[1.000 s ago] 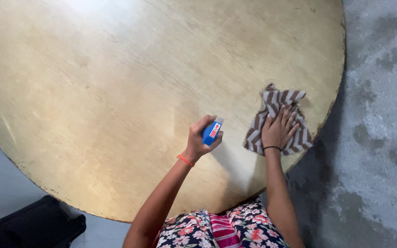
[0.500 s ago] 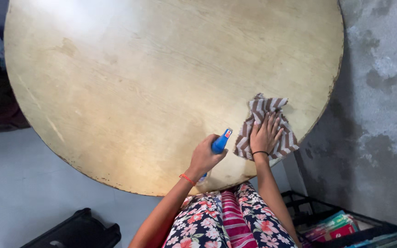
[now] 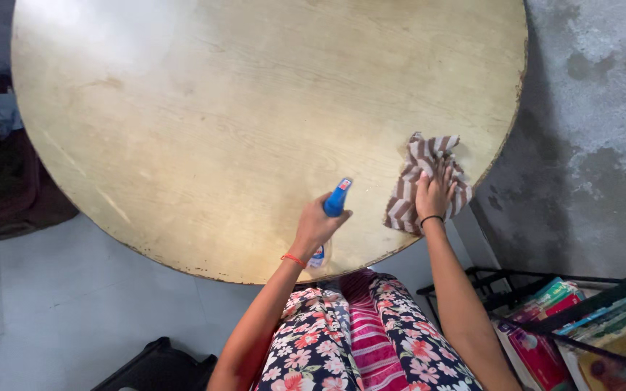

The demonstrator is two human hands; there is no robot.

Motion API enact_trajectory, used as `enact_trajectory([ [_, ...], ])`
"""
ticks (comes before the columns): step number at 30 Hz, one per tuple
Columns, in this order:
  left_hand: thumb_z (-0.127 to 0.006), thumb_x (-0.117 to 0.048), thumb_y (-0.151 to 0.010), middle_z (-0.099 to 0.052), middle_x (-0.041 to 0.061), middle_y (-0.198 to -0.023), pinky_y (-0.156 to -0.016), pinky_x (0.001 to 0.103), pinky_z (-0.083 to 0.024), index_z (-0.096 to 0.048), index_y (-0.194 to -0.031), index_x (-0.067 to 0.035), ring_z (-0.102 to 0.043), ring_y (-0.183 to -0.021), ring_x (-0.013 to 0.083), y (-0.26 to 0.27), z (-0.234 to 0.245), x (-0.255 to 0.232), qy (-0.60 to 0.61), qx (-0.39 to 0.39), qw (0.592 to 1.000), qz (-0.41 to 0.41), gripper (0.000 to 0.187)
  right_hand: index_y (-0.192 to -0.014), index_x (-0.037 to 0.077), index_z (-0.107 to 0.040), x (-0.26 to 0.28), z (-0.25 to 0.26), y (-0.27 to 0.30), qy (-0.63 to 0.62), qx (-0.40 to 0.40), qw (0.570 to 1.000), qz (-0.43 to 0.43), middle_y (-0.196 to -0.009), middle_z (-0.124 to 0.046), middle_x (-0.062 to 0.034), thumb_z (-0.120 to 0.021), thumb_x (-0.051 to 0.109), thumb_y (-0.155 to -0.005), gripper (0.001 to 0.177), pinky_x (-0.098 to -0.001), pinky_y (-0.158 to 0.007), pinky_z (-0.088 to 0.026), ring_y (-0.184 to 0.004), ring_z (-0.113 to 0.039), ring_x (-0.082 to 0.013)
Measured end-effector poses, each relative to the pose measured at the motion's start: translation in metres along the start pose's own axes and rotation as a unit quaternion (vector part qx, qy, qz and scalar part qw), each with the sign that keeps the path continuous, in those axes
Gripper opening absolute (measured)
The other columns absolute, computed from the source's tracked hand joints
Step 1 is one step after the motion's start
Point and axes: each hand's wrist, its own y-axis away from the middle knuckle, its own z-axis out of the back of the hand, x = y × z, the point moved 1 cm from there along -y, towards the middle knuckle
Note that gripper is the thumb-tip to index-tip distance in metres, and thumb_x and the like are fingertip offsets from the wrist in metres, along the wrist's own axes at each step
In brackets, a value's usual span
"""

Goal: The person cleans a large round wooden table by spraying a blue cleaning solution and wiping the surface with a striped cloth. The person moves around the table to clean different sections, including the edges and center, using circular and back-and-forth motions.

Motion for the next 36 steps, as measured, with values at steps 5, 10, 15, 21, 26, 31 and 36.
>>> enact_trajectory([
  [5,-0.081,-0.012,-0.084,-0.071,0.003,-0.086,-0.073,0.028,-0.055,-0.068,-0.100,-0.003,-0.066,-0.079,0.0092,-0.007,0.037,0.001,0.172,-0.194,0.961,-0.100,0.023,-0.152,0.012,-0.047,0.045,-0.014,-0.012,-0.002,0.052,0.998,0.023,-0.168,-0.032,-0.0140,-0.033,0.052,-0.107,0.062,-0.0544,-0.131,0.000,-0.159,-0.021,-0.0300],
  [10,-0.077,-0.004,-0.092,-0.066,0.000,-0.091,-0.080,0.025,-0.055,-0.065,-0.110,-0.001,-0.062,-0.085,0.0065,-0.024,0.055,0.022,0.245,-0.347,0.894,-0.141,0.022,-0.152,0.028,-0.046,0.151,-0.023,0.069,0.120,0.225,0.924,0.286,-0.172,-0.021,-0.0029,-0.039,0.047,-0.103,0.054,-0.0625,-0.125,0.003,-0.160,-0.010,-0.0280],
  [15,-0.074,0.002,-0.091,-0.066,0.001,-0.094,-0.084,0.025,-0.055,-0.064,-0.112,0.000,-0.062,-0.088,0.0073,-0.039,0.043,0.044,0.261,-0.402,0.859,-0.182,0.023,-0.160,0.038,-0.031,0.189,-0.023,0.086,0.147,0.246,0.881,0.376,-0.171,-0.013,0.0020,-0.054,0.036,-0.093,0.071,-0.0651,-0.124,0.000,-0.158,-0.009,-0.0271],
  [21,-0.076,0.006,-0.088,-0.067,0.003,-0.087,-0.077,0.028,-0.056,-0.065,-0.104,0.005,-0.065,-0.082,0.0090,-0.038,0.032,0.049,0.169,-0.367,0.892,-0.202,0.020,-0.166,0.026,-0.022,0.111,-0.013,-0.032,0.182,0.148,0.936,0.262,-0.175,-0.015,-0.0016,-0.051,0.026,-0.096,0.076,-0.0611,-0.125,0.000,-0.159,-0.012,-0.0296],
  [26,-0.072,0.009,-0.088,-0.067,0.006,-0.094,-0.077,0.028,-0.059,-0.061,-0.101,0.006,-0.064,-0.084,0.0092,-0.043,0.029,0.051,0.236,-0.362,0.876,-0.213,0.017,-0.166,0.016,-0.020,0.051,0.031,0.006,0.146,0.123,0.975,0.117,-0.175,-0.012,-0.0090,-0.036,0.043,-0.108,0.066,-0.0550,-0.129,0.003,-0.162,-0.006,-0.0321],
  [31,-0.071,0.011,-0.088,-0.066,0.007,-0.097,-0.079,0.028,-0.058,-0.060,-0.104,0.007,-0.064,-0.087,0.0105,-0.051,0.014,0.055,0.258,-0.354,0.871,-0.225,0.021,-0.155,0.011,-0.039,0.108,-0.015,0.090,0.241,0.264,0.896,0.263,-0.177,-0.007,-0.0125,-0.037,0.047,-0.108,0.059,-0.0577,-0.130,0.004,-0.164,-0.002,-0.0315],
  [36,-0.067,0.015,-0.087,-0.068,0.008,-0.092,-0.081,0.029,-0.058,-0.063,-0.108,0.009,-0.066,-0.085,0.0121,-0.057,0.022,0.052,0.190,-0.369,0.883,-0.220,0.023,-0.168,0.018,-0.021,0.159,-0.043,0.031,0.133,0.234,0.884,0.383,-0.175,-0.010,-0.0033,-0.056,0.027,-0.096,0.081,-0.0601,-0.126,0.003,-0.160,-0.005,-0.0270],
])
